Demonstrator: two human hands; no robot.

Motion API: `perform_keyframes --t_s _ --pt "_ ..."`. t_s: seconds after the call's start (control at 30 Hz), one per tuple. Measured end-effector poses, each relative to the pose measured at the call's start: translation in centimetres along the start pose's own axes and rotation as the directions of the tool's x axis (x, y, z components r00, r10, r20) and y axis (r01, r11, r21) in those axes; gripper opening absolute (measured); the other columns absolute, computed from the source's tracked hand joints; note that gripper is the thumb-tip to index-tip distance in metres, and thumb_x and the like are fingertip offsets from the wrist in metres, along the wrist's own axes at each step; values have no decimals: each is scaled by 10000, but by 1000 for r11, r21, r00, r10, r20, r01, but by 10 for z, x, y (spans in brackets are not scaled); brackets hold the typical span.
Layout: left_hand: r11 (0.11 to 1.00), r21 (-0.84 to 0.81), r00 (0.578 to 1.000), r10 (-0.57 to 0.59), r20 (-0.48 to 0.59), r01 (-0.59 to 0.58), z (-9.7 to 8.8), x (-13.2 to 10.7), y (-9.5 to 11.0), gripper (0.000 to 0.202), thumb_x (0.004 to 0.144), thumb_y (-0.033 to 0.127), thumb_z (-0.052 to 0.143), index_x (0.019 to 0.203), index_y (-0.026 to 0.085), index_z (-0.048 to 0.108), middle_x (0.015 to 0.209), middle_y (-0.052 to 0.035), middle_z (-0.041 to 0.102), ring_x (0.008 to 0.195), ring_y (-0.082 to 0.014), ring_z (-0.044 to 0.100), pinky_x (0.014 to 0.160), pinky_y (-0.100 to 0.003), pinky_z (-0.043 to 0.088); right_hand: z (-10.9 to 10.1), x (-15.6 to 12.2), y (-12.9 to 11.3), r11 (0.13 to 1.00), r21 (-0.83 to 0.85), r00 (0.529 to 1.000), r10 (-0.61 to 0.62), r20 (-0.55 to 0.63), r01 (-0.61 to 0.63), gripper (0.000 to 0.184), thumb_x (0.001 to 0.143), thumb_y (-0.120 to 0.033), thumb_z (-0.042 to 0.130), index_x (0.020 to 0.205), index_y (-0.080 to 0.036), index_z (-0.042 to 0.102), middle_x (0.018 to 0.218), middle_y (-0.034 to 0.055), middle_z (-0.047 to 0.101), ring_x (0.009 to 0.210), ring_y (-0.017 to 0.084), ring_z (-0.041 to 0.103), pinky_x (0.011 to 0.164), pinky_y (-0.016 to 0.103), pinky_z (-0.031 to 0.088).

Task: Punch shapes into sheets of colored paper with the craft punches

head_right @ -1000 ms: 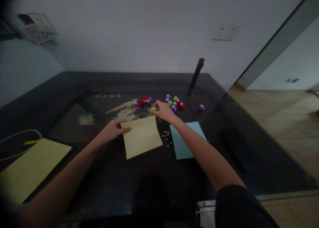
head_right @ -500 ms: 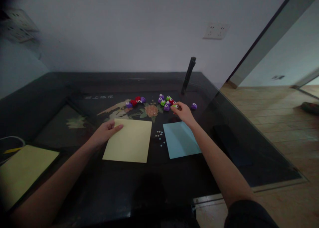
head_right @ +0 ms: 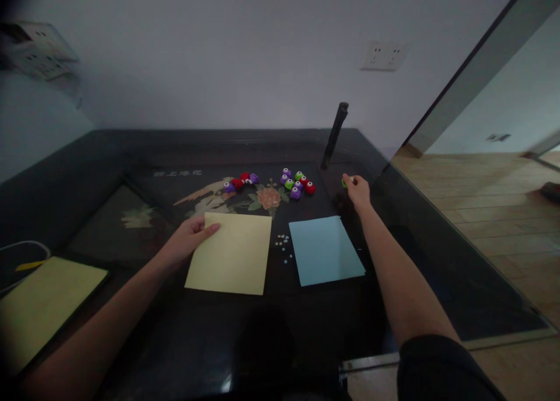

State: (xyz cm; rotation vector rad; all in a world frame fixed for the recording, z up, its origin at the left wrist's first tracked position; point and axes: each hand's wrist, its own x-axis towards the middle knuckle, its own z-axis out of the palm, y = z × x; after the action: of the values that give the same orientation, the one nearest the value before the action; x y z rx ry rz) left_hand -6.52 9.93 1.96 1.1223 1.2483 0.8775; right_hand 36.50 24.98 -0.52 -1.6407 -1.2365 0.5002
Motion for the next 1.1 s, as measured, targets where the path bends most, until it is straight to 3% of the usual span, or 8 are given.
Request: perform_keyframes --t_s 0.17,0.33,0.47,0.57,0.67,0.8,0.97,1.1 --pt "999 -48 1000 5 -2 -5 10 -3 1 450 696 472 750 986 149 632 870 -75 752 687 -213 703 575 -285 546 -4 -6 -25 985 168 998 37 -49 -28 267 792 -437 605 761 -188 512 695 9 591 606 127 568 575 265 476" --pt "995 -101 1000 19 -6 -20 20 -11 7 479 706 465 750 1028 133 628 882 -82 758 701 -212 714 608 -280 556 1 -77 -68 956 291 979 -34 199 -26 319 681 -345 750 944 -194 653 678 -24 588 532 94 505 495 225 387" --pt "982 -190 1000 22 -2 -22 29 -20 12 472 721 430 763 1061 132 627 878 -80 763 685 -210 718 586 -268 556 -1 -154 -93 866 410 845 25 535 -285 327 601 -290 843 894 -205 725 705 -27 580 576 76 471 513 210 365" --pt "975 -224 1000 10 21 -5 38 -26 12 466 721 426 771 1049 124 637 857 -84 766 668 -211 719 582 -269 560 -2 -185 -101 721 489 743 54 667 -491 311 702 -358 786 983 -235 735 855 19 660 701 112 553 628 247 444" --pt "975 -222 1000 -2 19 6 43 -31 11 461 723 435 771 1037 122 645 849 -87 767 659 -207 720 577 -261 561 0 -194 -100 627 537 718 50 694 -564 273 742 -376 758 985 -252 741 959 40 702 812 147 608 751 301 485" --pt "977 -211 1000 -24 -7 22 44 -34 11 419 743 410 763 1037 137 643 818 -68 767 615 -188 712 570 -260 566 -1 -193 -94 594 552 701 27 713 -585 265 762 -364 749 1007 -266 738 1010 37 718 934 173 637 883 351 485" --pt "984 -172 998 -50 -50 41 41 -34 16 369 721 408 780 941 146 640 735 -39 756 532 -172 684 525 -258 562 -6 -191 -92 567 559 713 73 697 -605 356 716 -304 794 1061 -258 721 988 25 725 924 150 647 880 311 501" --pt "991 -132 994 -51 -92 38 40 -37 20 343 703 416 787 862 155 630 674 -16 736 506 -159 663 501 -244 551 -8 -192 -93 552 546 689 74 721 -631 346 683 -333 817 996 -214 729 965 50 727 858 157 663 839 316 531"
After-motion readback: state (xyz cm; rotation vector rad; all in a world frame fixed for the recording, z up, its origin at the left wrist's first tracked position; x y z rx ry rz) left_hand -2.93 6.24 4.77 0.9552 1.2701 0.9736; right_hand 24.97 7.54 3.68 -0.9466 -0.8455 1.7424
